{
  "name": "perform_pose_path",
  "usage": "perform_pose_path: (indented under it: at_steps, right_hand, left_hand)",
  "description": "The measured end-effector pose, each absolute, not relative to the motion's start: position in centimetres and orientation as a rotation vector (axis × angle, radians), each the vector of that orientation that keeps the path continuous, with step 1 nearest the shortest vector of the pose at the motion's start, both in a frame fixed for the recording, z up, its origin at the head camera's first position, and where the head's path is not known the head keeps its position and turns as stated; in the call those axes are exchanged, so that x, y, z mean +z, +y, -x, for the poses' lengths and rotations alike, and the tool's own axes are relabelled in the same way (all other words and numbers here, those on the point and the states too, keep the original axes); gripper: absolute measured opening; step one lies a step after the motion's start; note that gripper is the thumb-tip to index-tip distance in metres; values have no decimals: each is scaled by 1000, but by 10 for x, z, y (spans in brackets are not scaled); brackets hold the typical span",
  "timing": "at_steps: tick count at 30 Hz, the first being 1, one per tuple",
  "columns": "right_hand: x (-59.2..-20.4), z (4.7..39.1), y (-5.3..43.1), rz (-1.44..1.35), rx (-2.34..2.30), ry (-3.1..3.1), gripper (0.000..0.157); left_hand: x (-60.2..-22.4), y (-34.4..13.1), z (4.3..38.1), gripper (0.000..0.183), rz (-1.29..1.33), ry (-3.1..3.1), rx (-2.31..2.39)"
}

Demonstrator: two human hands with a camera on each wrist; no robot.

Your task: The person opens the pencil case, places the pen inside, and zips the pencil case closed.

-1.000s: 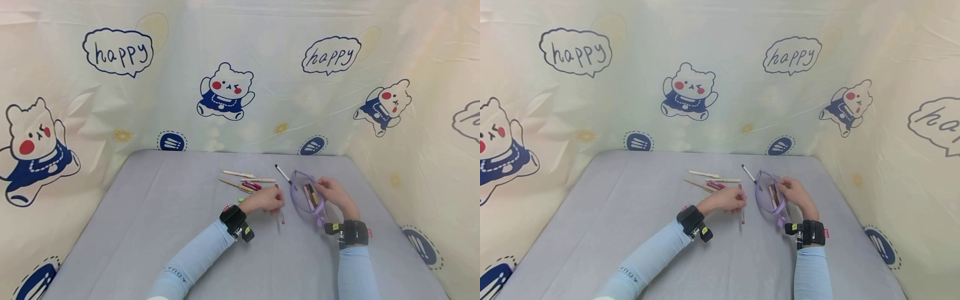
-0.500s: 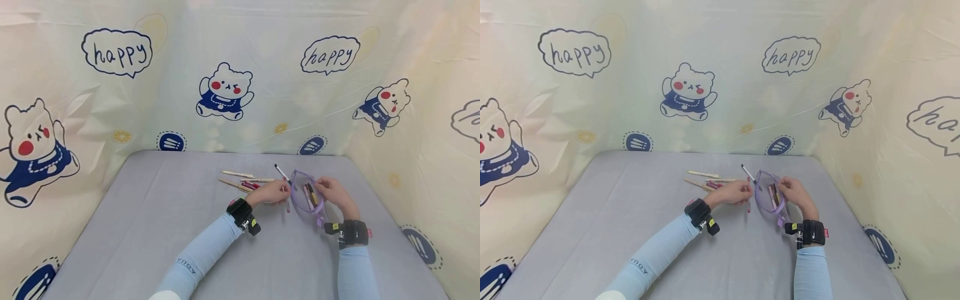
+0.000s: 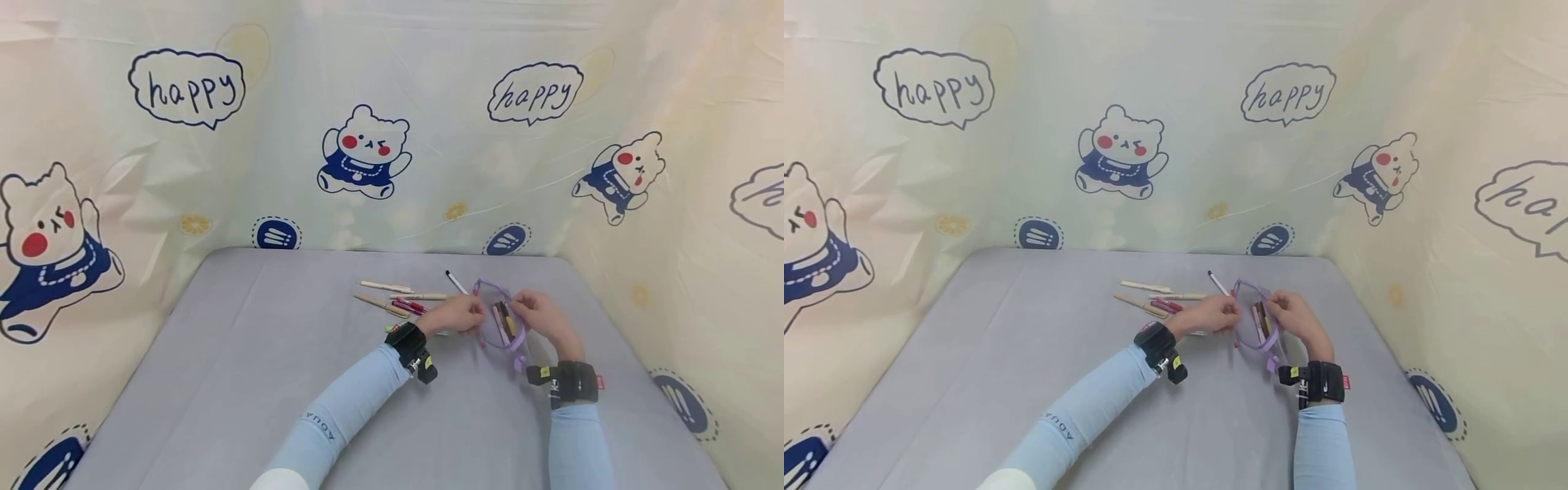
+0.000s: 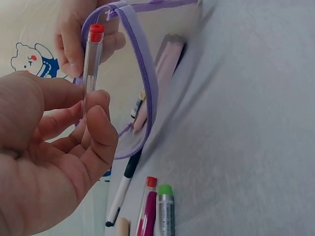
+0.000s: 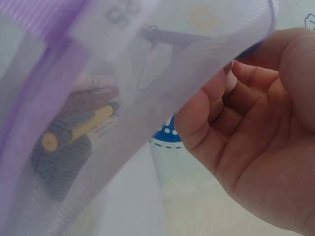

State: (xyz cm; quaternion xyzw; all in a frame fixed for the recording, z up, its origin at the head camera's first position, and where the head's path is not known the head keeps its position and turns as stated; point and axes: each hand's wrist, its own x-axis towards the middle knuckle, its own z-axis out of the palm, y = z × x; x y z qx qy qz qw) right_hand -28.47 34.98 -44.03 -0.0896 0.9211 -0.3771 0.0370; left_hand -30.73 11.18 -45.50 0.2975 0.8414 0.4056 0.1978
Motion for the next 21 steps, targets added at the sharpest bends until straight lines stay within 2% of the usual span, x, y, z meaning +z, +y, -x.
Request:
perform_pose_path:
  at_steps: [21]
  right_hand:
    - [-434,279,346,336,-1209,2824,24]
  left_hand:
    - [-467,140,316,13,-702,2332,1299]
